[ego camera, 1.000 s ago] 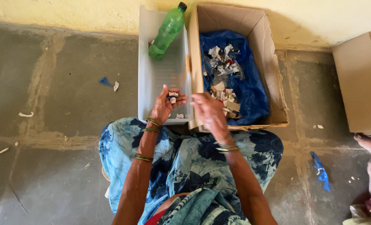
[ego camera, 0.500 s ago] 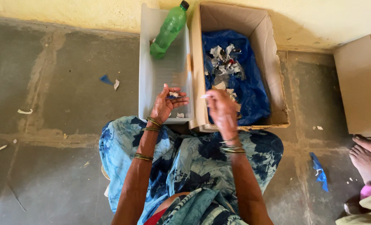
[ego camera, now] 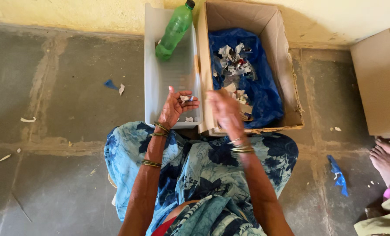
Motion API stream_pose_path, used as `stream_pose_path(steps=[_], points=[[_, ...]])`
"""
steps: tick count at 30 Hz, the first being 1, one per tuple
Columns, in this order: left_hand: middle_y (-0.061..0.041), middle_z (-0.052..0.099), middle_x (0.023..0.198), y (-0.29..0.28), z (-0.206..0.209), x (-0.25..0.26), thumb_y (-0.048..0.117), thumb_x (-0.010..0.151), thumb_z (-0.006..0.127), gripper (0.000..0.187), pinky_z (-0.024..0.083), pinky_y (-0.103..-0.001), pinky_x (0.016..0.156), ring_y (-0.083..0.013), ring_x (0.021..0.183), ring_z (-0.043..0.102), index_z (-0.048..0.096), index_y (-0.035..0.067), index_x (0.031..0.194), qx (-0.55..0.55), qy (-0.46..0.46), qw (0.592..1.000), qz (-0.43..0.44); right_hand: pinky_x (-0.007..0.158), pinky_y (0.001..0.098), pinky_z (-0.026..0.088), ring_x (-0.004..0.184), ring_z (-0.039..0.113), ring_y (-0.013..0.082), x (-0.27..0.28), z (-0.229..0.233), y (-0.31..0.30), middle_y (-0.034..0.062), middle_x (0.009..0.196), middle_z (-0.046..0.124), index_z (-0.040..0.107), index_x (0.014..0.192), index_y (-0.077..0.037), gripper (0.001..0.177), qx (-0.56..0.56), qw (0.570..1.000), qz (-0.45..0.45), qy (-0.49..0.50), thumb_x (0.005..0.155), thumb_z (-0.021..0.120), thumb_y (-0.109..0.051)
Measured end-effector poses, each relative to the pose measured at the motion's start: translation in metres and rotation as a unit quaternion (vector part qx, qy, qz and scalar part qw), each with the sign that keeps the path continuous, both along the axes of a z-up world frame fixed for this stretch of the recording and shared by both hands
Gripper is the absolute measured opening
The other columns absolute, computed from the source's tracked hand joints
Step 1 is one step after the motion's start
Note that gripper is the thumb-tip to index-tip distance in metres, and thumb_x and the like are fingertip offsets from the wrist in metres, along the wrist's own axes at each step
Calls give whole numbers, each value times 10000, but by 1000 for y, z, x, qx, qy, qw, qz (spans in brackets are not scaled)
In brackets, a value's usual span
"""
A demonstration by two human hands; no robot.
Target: The person sits on the floor and sorts small pieces of paper and plastic from a white tray into a cardboard box lined with a blue plastic bag. They handle items one at a time, occasionally adjusting the bag and continuing to transfer materials.
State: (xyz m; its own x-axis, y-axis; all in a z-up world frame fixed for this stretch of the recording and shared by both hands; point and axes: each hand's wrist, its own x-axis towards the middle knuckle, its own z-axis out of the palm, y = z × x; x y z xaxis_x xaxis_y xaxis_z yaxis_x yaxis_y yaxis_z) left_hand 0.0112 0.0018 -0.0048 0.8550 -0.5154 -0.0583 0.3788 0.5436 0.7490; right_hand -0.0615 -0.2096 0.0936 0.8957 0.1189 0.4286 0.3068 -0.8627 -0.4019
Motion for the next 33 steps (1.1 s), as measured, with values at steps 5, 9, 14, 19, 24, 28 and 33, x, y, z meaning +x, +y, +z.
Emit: stream_pose_path(steps=[5,9,14,19,24,28,33], points=[[-204,662,1232,1,-9,4,734,1031,244,920,547,-451,1021,-296,1100,669,544,-67,1370,-33,4,999,-6,467,273,576,646,674,206,22,-14,56,157,1162,655,627,1229,-37,322,-22,993,118,-3,932,594,-157],[-220,639,1240,4,4,-1,743,945,228,876,565,-490,976,-317,1097,681,383,70,1482,-13,30,999,-1,498,309,521,657,613,179,16,-10,60,83,982,621,653,1109,-113,90,124,986,70,89,1077,619,-190],[-213,604,1321,9,30,-5,738,916,261,886,567,-536,921,-366,1058,688,274,96,1526,-27,-1,999,23,458,265,518,635,623,170,8,17,27,71,871,651,661,1103,-147,164,52,996,29,-70,998,667,-21],[-230,671,1301,29,25,14,609,1060,363,725,555,-477,1000,-342,1153,673,545,16,1435,187,-130,968,103,654,406,531,762,668,265,-27,37,-51,93,928,670,667,1077,-107,94,21,996,-64,-58,993,696,-75],[-256,698,1189,20,-41,56,314,984,590,397,526,-479,944,-410,1111,667,646,38,1263,496,-367,785,49,726,425,554,857,707,334,-40,15,-92,199,1132,705,709,1101,-50,254,-39,995,-93,-5,950,767,-245],[-227,723,1207,-23,-122,90,234,869,623,402,525,-462,1022,-408,1162,672,705,66,1225,622,-412,621,-241,818,420,574,973,711,367,-46,-4,-95,173,1227,696,715,1135,-44,270,24,995,-97,-3,935,747,-222],[-177,502,1477,-43,-186,79,360,867,605,566,344,-521,1064,-426,1315,437,605,109,1375,576,-473,512,-426,713,413,578,843,724,344,-45,-4,-96,185,1258,681,712,1118,-27,276,89,983,-124,104,902,725,-198]])
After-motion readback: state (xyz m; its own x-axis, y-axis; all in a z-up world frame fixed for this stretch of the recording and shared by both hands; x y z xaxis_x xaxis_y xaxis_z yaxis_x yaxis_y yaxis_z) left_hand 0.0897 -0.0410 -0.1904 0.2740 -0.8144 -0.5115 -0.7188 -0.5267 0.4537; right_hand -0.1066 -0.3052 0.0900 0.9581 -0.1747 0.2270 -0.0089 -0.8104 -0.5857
